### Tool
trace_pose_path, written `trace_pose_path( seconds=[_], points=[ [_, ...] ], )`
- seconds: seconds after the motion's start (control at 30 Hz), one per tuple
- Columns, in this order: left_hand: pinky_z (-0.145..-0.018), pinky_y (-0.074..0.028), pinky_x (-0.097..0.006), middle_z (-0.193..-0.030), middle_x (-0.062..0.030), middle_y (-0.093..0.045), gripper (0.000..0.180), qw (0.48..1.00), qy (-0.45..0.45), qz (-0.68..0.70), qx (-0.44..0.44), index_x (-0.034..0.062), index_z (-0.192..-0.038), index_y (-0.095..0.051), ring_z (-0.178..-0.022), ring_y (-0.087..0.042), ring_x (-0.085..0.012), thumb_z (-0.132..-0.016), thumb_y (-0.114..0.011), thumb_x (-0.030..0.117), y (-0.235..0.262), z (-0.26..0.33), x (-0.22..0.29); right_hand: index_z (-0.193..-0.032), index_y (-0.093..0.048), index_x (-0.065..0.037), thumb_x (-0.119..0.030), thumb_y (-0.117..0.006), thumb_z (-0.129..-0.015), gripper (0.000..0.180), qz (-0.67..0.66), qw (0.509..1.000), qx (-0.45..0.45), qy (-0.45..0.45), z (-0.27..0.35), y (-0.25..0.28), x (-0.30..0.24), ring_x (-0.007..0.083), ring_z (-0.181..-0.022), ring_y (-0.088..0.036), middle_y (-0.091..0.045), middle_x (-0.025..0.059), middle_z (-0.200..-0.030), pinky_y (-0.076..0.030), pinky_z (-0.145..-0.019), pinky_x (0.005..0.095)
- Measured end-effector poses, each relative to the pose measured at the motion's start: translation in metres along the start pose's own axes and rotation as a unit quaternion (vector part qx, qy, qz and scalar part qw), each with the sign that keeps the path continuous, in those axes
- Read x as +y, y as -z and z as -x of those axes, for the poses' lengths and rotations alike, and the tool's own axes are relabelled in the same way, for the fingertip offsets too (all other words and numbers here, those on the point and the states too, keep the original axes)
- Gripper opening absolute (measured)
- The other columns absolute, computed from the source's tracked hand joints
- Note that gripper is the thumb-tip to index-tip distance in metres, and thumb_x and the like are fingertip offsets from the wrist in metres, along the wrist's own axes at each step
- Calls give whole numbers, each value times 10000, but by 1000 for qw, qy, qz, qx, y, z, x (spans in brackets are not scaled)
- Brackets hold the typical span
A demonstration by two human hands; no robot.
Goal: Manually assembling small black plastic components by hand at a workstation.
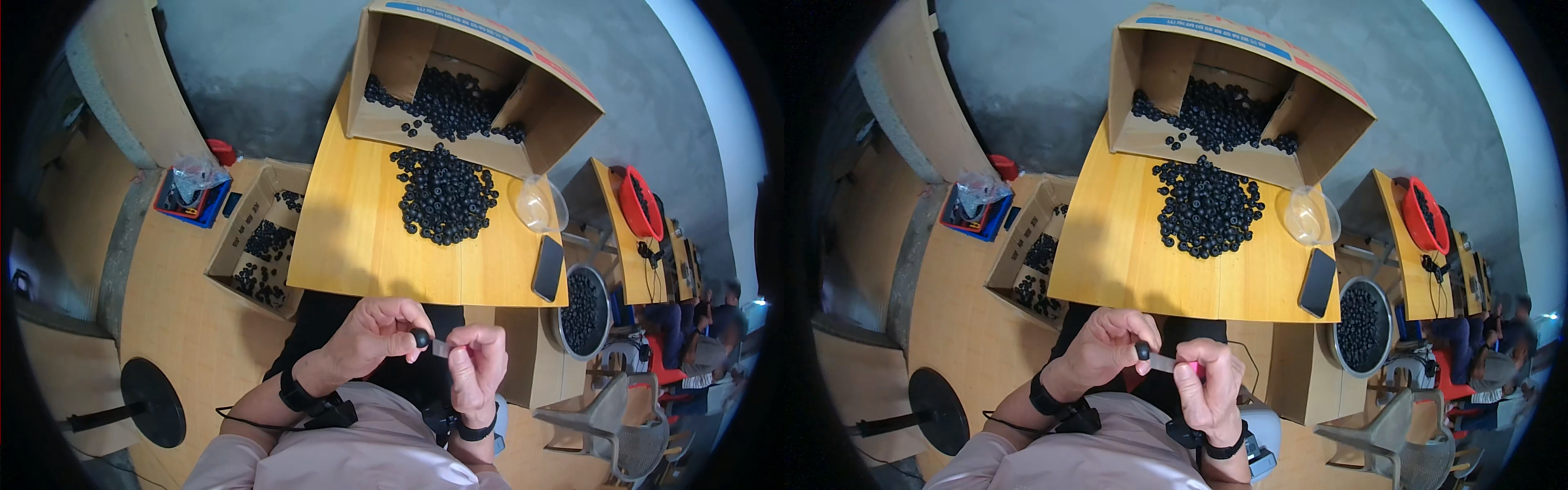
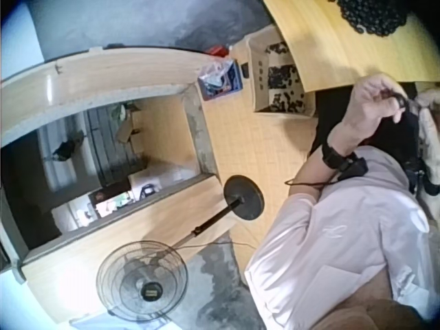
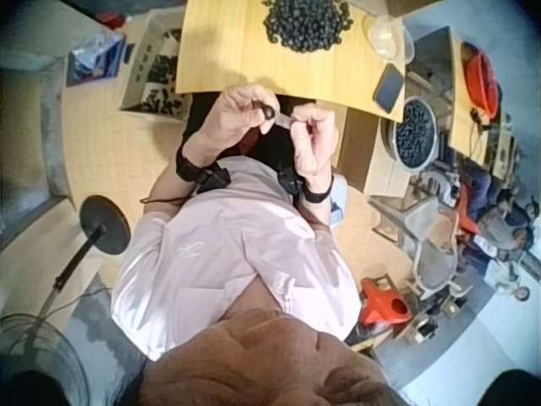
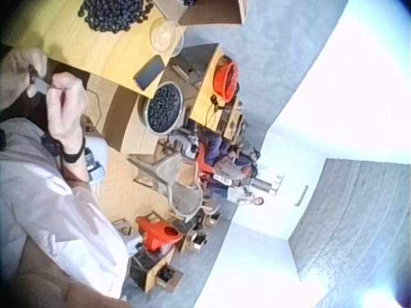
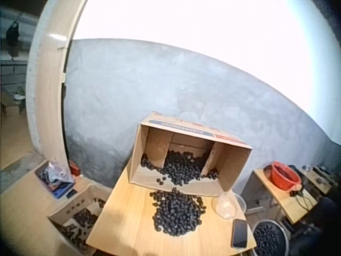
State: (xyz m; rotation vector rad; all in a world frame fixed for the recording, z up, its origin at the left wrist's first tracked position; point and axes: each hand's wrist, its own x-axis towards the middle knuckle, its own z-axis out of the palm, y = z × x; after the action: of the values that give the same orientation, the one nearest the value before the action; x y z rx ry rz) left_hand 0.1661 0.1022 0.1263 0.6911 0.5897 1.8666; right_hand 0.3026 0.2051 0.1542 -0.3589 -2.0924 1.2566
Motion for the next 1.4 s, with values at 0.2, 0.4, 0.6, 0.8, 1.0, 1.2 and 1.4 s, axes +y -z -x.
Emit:
trace_pose_path(
  seconds=[0.2, 0.4, 0.6, 0.8, 1.0, 1.2, 1.4],
  points=[
    [-597, -418, -181, -731, -9, -555, 90, 1000, -3, -9, 22, -5, -855, -591, -649, -509, -56, -786, -624, 41, -1, 1, -3, -821, -507, -20, -67, -623, -770, 136, 62, 988, -1, 143, -7, -9, -6, 215, -500, -518, -577, 90, -661, -396, -479, 286],
    [-559, -374, -183, -727, -26, -541, 260, 999, 13, -46, 18, -6, -807, -571, -635, -481, -64, -781, -684, 227, -3, 2, 0, -795, -512, -20, -60, -633, -758, 133, 76, 986, -2, 151, -8, -12, -6, 225, -489, -524, -576, 96, -646, -396, -471, 291],
    [-503, -359, -170, -705, -21, -532, 254, 998, 19, -61, 28, -9, -804, -578, -595, -472, -55, -776, -687, 219, -4, 2, 2, -784, -513, -19, -58, -633, -755, 129, 74, 987, -10, 146, -9, -12, -5, 231, -489, -531, -568, 101, -632, -398, -465, 294],
    [-451, -351, -164, -702, -19, -528, 224, 996, 25, -76, 23, -11, -800, -582, -560, -466, -50, -781, -680, 190, -5, 2, 5, -778, -513, -18, -62, -629, -759, 125, 66, 988, -16, 142, -9, -10, -6, 231, -483, -531, -567, 104, -623, -406, -465, 293],
    [-458, -356, -169, -702, -21, -527, 214, 995, 26, -91, 18, -9, -789, -582, -560, -469, -56, -784, -677, 183, -6, 2, 8, -754, -512, -12, -18, -601, -751, 89, 63, 985, 3, 158, -13, -11, -2, 227, -490, -539, -570, 112, -625, -413, -466, 287],
    [-533, -365, -190, -712, -47, -546, 185, 996, 47, -75, 30, -14, -778, -582, -582, -468, -77, -781, -674, 147, 0, 12, 13, -821, -504, -54, -61, -521, -874, 57, -70, 967, 244, -31, -22, 34, 75, 37, -569, -350, -407, -49, -649, -293, -520, 182],
    [-526, -375, -198, -677, -41, -515, 201, 998, 12, -52, 15, -17, -782, -568, -580, -473, -83, -800, -657, 162, 3, 3, 3, -866, -500, -28, -88, -537, -868, 71, -202, 974, 91, -43, -15, -10, 34, 52, -591, -434, -516, 8, -694, -357, -555, 190]
  ],
)
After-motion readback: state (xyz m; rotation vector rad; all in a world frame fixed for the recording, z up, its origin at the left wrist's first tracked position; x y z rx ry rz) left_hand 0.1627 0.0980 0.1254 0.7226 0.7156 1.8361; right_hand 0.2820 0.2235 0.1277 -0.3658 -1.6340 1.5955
